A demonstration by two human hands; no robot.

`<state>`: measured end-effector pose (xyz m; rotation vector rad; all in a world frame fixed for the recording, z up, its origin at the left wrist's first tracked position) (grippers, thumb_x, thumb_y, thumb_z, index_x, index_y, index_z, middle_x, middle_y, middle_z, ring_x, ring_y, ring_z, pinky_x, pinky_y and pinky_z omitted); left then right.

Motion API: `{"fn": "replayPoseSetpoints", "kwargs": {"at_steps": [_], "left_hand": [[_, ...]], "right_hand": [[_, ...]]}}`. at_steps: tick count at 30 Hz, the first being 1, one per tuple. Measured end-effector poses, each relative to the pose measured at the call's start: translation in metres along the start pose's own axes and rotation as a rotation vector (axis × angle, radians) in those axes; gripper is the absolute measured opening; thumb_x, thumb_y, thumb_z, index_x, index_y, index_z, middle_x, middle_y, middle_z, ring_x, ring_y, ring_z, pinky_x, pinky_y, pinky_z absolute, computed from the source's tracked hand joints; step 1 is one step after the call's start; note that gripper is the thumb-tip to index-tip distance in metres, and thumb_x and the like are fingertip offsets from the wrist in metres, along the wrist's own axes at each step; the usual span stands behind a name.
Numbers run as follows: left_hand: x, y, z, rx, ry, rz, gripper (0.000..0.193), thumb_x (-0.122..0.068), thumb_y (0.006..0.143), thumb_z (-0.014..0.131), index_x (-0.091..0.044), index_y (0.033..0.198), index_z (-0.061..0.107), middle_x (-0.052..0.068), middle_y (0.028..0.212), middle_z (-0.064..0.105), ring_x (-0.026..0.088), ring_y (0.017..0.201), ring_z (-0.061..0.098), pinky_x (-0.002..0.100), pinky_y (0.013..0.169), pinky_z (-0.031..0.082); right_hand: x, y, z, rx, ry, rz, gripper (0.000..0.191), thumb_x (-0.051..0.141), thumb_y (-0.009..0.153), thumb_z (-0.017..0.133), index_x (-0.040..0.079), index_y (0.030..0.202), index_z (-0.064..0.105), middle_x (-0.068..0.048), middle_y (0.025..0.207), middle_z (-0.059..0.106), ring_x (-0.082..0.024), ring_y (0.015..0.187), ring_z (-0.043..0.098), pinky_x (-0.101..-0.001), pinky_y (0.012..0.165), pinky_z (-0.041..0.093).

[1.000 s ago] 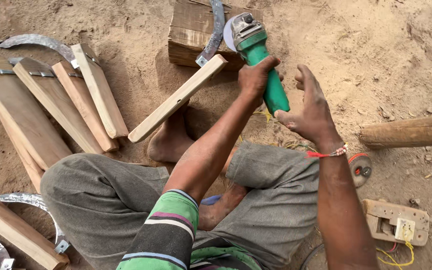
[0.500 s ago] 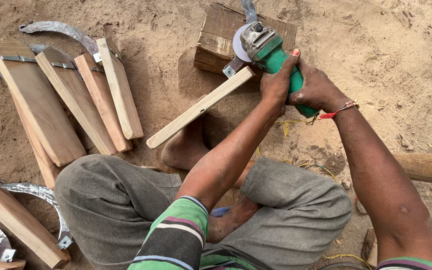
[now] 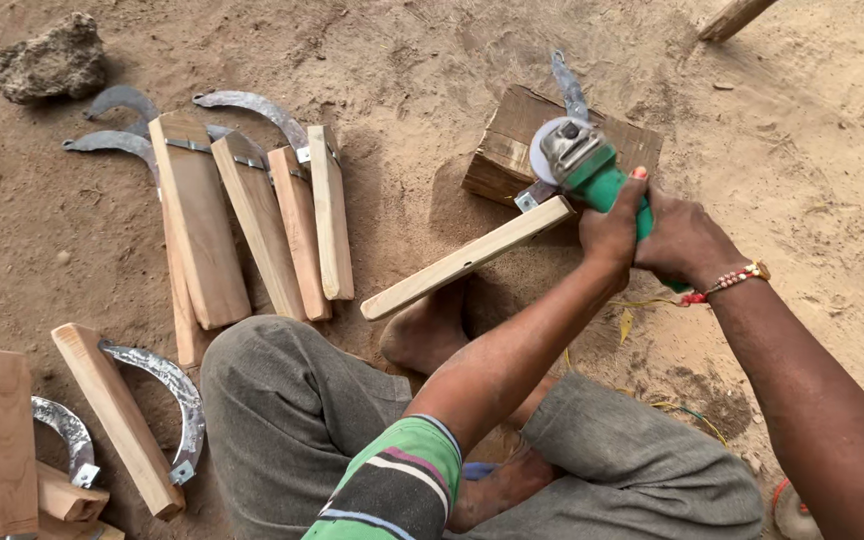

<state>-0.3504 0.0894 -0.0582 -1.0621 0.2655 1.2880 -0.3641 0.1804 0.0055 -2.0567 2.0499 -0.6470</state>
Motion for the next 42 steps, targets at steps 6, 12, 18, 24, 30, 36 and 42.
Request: {"fn": "replayPoseSetpoints", "kwargs": {"at_steps": [6,12,18,24,30,36,42], "left_hand": [[0.023,-0.035,-0.023,0.155,0.243,-0.179,0.063,-0.067,0.085,0.073,-0.007,0.076,0.056,0.003,0.071,0.056,0.012,0.058,0.053,0.031,0.044,0.041],[0.026,-0.128,-0.176,-0.079,-0.167,-0.261,0.042,-0.048,0.078,0.079,-0.012,0.083,0.058,0.001,0.078,0.061,0.014,0.066,0.069,0.029,0.056,0.059],[0.006,-0.128,-0.288,-0.584,-0.398,-0.139,0.071,-0.048,0.069,0.088,-0.008,0.119,0.056,0.008,0.104,0.055,0.023,0.088,0.06,0.039,0.07,0.06],[0.001,-0.074,-0.308,-0.836,-0.381,-0.288,0.067,-0.049,0.076,0.089,-0.006,0.118,0.059,0.01,0.106,0.062,0.025,0.096,0.062,0.043,0.078,0.051],[-0.071,-0.011,-0.319,-0.658,-0.36,0.118,0.069,-0.027,0.065,0.097,0.001,0.12,0.065,0.015,0.116,0.074,0.025,0.106,0.076,0.032,0.09,0.055],[-0.099,0.006,-0.305,-0.639,-0.373,0.102,0.09,-0.021,0.064,0.093,-0.007,0.131,0.035,0.013,0.121,0.065,0.027,0.107,0.069,0.048,0.084,0.065],[-0.1,0.017,-0.3,-0.345,-0.396,0.229,0.066,-0.019,0.07,0.095,-0.005,0.126,0.062,0.006,0.111,0.069,0.024,0.11,0.068,0.047,0.09,0.064]], "right_hand": [[-0.009,-0.012,-0.003,-0.06,0.104,0.06,0.077,0.031,0.067,0.082,0.015,0.137,0.054,-0.028,0.109,0.073,-0.044,0.103,0.072,-0.053,0.092,0.058],[0.001,-0.012,0.0,-0.063,0.031,-0.02,0.088,0.023,0.058,0.087,0.02,0.14,0.055,-0.023,0.11,0.073,-0.041,0.103,0.072,-0.0497,0.094,0.057],[0.004,-0.011,-0.001,-0.139,0.076,-0.027,0.083,0.024,0.058,0.088,0.013,0.134,0.057,-0.023,0.112,0.072,-0.04,0.104,0.07,-0.0483,0.095,0.056],[0.003,-0.022,0.006,-0.11,0.046,-0.005,0.071,0.026,0.061,0.088,0.013,0.125,0.061,-0.02,0.111,0.072,-0.038,0.104,0.07,-0.0477,0.093,0.056],[0.009,-0.023,0.005,-0.154,0.126,0.033,0.07,0.022,0.057,0.088,0.01,0.12,0.06,-0.018,0.107,0.073,-0.034,0.099,0.073,-0.045,0.091,0.058],[0.009,-0.023,0.011,-0.202,0.218,0.083,0.076,0.022,0.059,0.088,0.013,0.129,0.058,-0.017,0.106,0.073,-0.032,0.095,0.073,-0.0437,0.088,0.059],[0.024,-0.017,0.024,-0.164,0.108,0.032,0.085,0.024,0.06,0.084,0.015,0.138,0.053,-0.024,0.101,0.071,-0.042,0.094,0.072,-0.0485,0.086,0.058]]}}
Point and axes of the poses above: each hand's wrist, its own y-axis towards the middle knuckle, its own z-axis out of the palm, x = y × z, the point moved 8 cm from there along y, towards the middle knuckle
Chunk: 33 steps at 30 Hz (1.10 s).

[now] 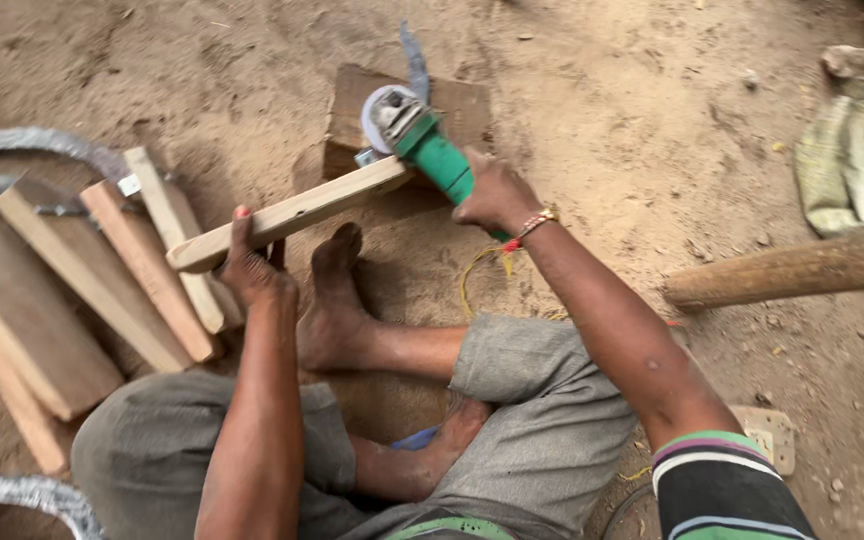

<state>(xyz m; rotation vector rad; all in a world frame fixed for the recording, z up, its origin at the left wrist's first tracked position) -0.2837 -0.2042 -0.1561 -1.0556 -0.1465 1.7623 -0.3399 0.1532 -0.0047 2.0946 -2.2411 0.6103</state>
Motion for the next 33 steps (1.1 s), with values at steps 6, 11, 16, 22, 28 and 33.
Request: {"fn": "replayPoseSetpoints", "kwargs": {"at_steps": [6,11,16,22,28,33], "left_hand": [[0.002,0.004,0.007,0.098,-0.004,-0.036,0.067,-0.019,0.073,0.091,-0.009,0.126,0.051,0.011,0.114,0.065,0.032,0.111,0.07,0.055,0.088,0.062],[-0.003,0.009,0.007,0.113,0.052,-0.022,0.069,-0.022,0.075,0.091,-0.005,0.129,0.052,0.012,0.116,0.066,0.033,0.111,0.07,0.054,0.088,0.065],[0.0,0.014,0.013,0.158,0.064,-0.068,0.068,-0.024,0.078,0.093,0.0,0.131,0.059,0.013,0.119,0.068,0.031,0.111,0.072,0.051,0.088,0.064],[-0.008,0.013,0.017,0.101,0.09,-0.001,0.08,-0.023,0.072,0.092,-0.004,0.135,0.047,0.011,0.118,0.065,0.03,0.106,0.07,0.054,0.081,0.067],[-0.009,0.014,0.022,0.074,0.059,0.008,0.082,-0.024,0.07,0.093,-0.001,0.137,0.051,0.012,0.118,0.066,0.03,0.108,0.067,0.051,0.079,0.068],[-0.013,0.015,0.03,0.126,0.083,0.045,0.068,-0.024,0.071,0.094,0.002,0.125,0.06,0.016,0.12,0.066,0.033,0.111,0.069,0.054,0.083,0.064]], "right_hand": [[-0.01,-0.01,0.002,0.071,0.139,0.16,0.068,0.018,0.061,0.079,0.009,0.122,0.05,-0.016,0.096,0.071,-0.033,0.085,0.075,-0.0442,0.072,0.064],[-0.005,-0.021,0.008,0.102,0.121,0.157,0.085,0.017,0.064,0.079,0.012,0.141,0.043,-0.016,0.091,0.071,-0.03,0.081,0.074,-0.0424,0.069,0.062],[-0.005,-0.022,0.004,0.002,0.089,0.119,0.065,0.019,0.064,0.084,0.006,0.12,0.053,-0.016,0.095,0.071,-0.031,0.087,0.074,-0.0414,0.075,0.062],[-0.005,-0.024,-0.001,-0.07,0.094,0.146,0.066,0.019,0.064,0.085,0.005,0.12,0.052,-0.021,0.099,0.07,-0.037,0.092,0.072,-0.045,0.08,0.061],[-0.004,-0.028,0.005,-0.052,0.016,0.082,0.069,0.02,0.063,0.086,0.009,0.123,0.054,-0.024,0.102,0.071,-0.043,0.097,0.071,-0.0482,0.086,0.057],[-0.035,-0.036,0.021,-0.036,0.182,0.226,0.068,0.018,0.06,0.083,0.008,0.121,0.055,-0.017,0.104,0.072,-0.034,0.094,0.077,-0.0435,0.084,0.063]]}}
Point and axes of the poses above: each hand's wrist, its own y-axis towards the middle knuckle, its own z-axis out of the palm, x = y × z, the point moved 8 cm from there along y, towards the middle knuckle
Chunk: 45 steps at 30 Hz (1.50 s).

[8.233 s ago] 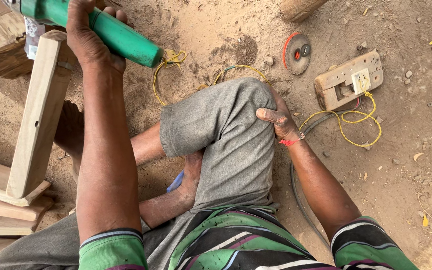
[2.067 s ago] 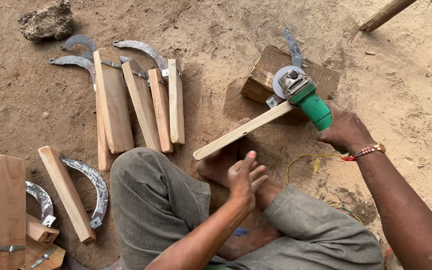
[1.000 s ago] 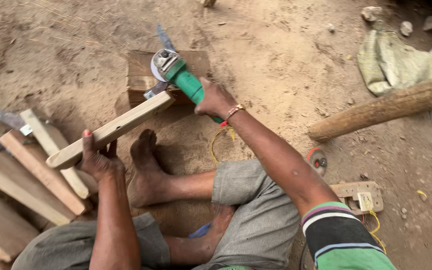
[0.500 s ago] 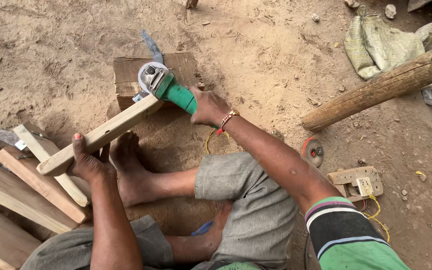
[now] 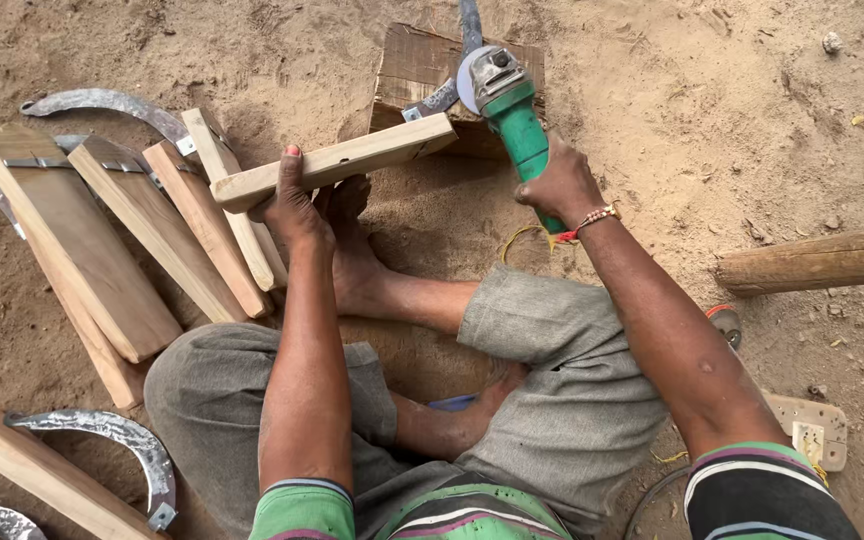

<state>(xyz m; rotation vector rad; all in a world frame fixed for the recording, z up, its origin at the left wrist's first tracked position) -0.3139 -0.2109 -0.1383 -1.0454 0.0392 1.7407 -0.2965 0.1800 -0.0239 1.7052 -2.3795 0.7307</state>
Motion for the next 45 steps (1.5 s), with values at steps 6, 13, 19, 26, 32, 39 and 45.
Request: {"fn": "replayPoseSetpoints", "kwargs": {"at_steps": [6,13,19,26,32,39,45], "left_hand": [[0.006,0.005,-0.007,0.007,-0.011,-0.034,0.06,-0.027,0.071,0.093,0.004,0.119,0.072,0.017,0.12,0.068,0.033,0.112,0.065,0.055,0.089,0.067],[0.004,0.008,-0.012,-0.031,0.009,-0.012,0.067,-0.019,0.069,0.092,-0.007,0.123,0.054,0.012,0.114,0.065,0.032,0.109,0.066,0.059,0.086,0.064],[0.003,-0.009,-0.002,-0.019,0.011,-0.14,0.053,-0.023,0.075,0.086,-0.004,0.118,0.059,0.014,0.116,0.067,0.034,0.109,0.068,0.053,0.086,0.063],[-0.011,-0.034,0.01,-0.046,0.021,-0.221,0.037,-0.024,0.078,0.082,0.0,0.103,0.068,0.016,0.107,0.067,0.034,0.095,0.072,0.05,0.08,0.064],[-0.025,-0.045,0.012,-0.08,0.036,-0.178,0.032,-0.027,0.077,0.086,-0.006,0.098,0.078,0.006,0.099,0.08,0.019,0.09,0.075,0.036,0.075,0.066],[-0.023,-0.036,0.012,-0.066,-0.048,-0.171,0.032,-0.023,0.077,0.087,-0.003,0.099,0.077,0.009,0.101,0.078,0.021,0.091,0.075,0.039,0.081,0.064],[-0.031,-0.032,0.02,-0.011,-0.071,-0.151,0.037,-0.018,0.075,0.087,0.005,0.101,0.073,0.014,0.102,0.075,0.025,0.093,0.074,0.04,0.082,0.064]], "right_hand": [[0.002,-0.004,0.01,-0.022,-0.016,-0.036,0.066,0.017,0.062,0.087,0.008,0.12,0.057,-0.016,0.103,0.072,-0.031,0.093,0.074,-0.0439,0.084,0.061],[0.04,0.007,0.009,0.01,-0.088,-0.046,0.081,0.018,0.064,0.081,0.009,0.137,0.049,-0.021,0.108,0.072,-0.038,0.096,0.073,-0.048,0.082,0.062],[0.034,-0.002,-0.025,-0.056,0.04,0.053,0.071,0.02,0.059,0.084,0.004,0.122,0.055,-0.023,0.107,0.072,-0.037,0.098,0.073,-0.0446,0.087,0.06],[0.076,-0.032,-0.029,-0.023,0.043,0.012,0.066,0.019,0.06,0.087,0.004,0.117,0.06,-0.017,0.103,0.073,-0.03,0.092,0.073,-0.0392,0.08,0.06],[0.11,-0.047,-0.041,0.035,-0.13,-0.052,0.067,0.021,0.055,0.09,0.003,0.114,0.063,-0.018,0.105,0.072,-0.03,0.092,0.073,-0.0403,0.08,0.061],[0.135,-0.051,-0.04,-0.061,-0.106,0.044,0.071,0.019,0.052,0.091,0.003,0.115,0.063,-0.018,0.105,0.071,-0.031,0.089,0.074,-0.0429,0.074,0.063],[0.13,-0.066,-0.038,-0.115,-0.109,0.015,0.069,0.019,0.051,0.09,0.002,0.112,0.063,-0.019,0.104,0.072,-0.032,0.089,0.074,-0.0433,0.075,0.062]]}}
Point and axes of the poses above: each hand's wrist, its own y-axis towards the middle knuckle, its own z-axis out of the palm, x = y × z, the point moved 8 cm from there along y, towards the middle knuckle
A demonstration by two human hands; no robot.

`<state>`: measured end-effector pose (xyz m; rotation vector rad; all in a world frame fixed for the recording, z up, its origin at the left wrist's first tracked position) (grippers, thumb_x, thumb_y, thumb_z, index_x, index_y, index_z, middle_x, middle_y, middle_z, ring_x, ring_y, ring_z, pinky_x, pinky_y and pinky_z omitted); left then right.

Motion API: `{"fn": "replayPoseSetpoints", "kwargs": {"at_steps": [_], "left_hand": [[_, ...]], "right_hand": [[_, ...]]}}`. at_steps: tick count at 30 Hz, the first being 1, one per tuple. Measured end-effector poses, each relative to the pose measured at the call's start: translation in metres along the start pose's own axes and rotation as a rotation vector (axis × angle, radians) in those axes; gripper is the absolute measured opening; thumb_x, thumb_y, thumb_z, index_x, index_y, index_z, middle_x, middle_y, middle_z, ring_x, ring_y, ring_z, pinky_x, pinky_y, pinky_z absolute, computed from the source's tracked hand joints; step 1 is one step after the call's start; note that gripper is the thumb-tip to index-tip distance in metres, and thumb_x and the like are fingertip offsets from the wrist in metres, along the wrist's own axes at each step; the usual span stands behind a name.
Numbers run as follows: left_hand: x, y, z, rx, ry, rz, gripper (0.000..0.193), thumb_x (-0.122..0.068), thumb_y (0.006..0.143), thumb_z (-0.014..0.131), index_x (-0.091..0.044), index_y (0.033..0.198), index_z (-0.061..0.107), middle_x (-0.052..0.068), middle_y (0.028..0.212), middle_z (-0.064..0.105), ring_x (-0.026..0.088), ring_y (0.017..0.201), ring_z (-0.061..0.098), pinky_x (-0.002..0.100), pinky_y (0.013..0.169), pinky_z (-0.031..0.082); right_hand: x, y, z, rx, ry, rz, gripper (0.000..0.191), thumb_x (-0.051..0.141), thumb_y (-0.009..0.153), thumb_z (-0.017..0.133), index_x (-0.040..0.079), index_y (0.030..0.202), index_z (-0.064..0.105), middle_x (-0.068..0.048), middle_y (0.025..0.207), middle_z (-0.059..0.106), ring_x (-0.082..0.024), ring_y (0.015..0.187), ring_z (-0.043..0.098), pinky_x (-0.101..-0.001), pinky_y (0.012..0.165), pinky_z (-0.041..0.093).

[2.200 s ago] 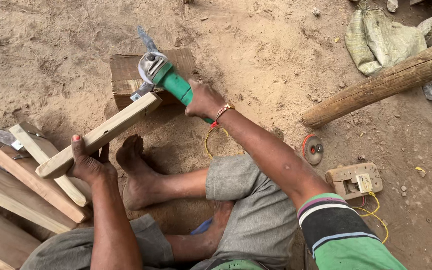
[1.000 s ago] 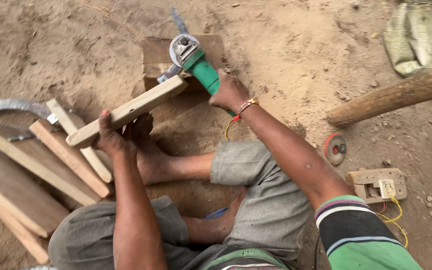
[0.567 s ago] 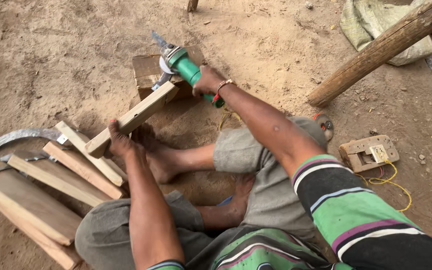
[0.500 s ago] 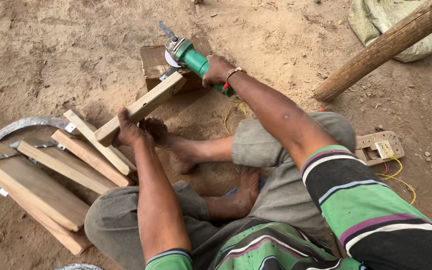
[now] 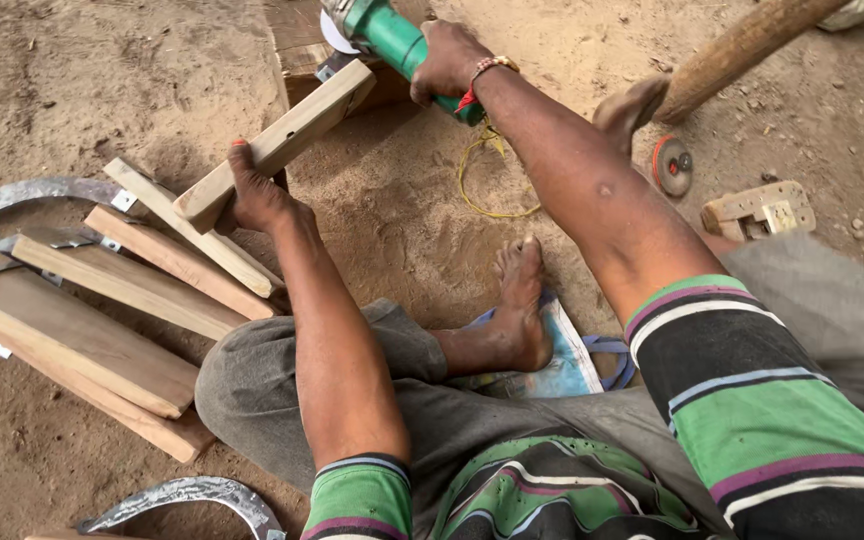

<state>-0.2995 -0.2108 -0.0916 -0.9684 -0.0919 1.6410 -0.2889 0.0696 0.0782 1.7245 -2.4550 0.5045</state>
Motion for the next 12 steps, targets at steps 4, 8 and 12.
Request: {"fn": "replayPoseSetpoints", "kwargs": {"at_steps": [4,8,12], "left_hand": [[-0.007,-0.006,0.007,0.025,0.004,0.012,0.042,-0.014,0.075,0.088,0.011,0.103,0.069,0.019,0.105,0.074,0.029,0.094,0.075,0.043,0.084,0.064],[-0.025,-0.02,0.013,0.025,0.014,0.028,0.049,-0.01,0.072,0.088,0.007,0.11,0.062,0.017,0.104,0.072,0.03,0.093,0.074,0.044,0.082,0.068],[-0.052,-0.065,-0.011,0.087,0.003,0.127,0.07,-0.008,0.07,0.088,-0.005,0.125,0.044,0.016,0.107,0.071,0.029,0.094,0.074,0.045,0.083,0.065]], "right_hand": [[-0.018,-0.015,0.014,-0.007,0.118,0.109,0.071,0.02,0.051,0.089,0.003,0.113,0.06,-0.017,0.104,0.071,-0.03,0.088,0.074,-0.0414,0.075,0.063],[-0.026,-0.027,0.023,0.04,0.151,0.1,0.071,0.019,0.051,0.088,0.004,0.114,0.061,-0.016,0.105,0.071,-0.03,0.091,0.074,-0.04,0.078,0.063],[-0.033,-0.024,0.029,0.039,0.168,0.033,0.068,0.021,0.054,0.088,0.003,0.114,0.061,-0.019,0.109,0.072,-0.031,0.098,0.072,-0.0406,0.091,0.059]]}}
Point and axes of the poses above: each hand's wrist, its own y-axis towards the middle knuckle, its own z-axis out of the palm, x = y × z, the point moved 8 cm from there along y, towards the middle knuckle
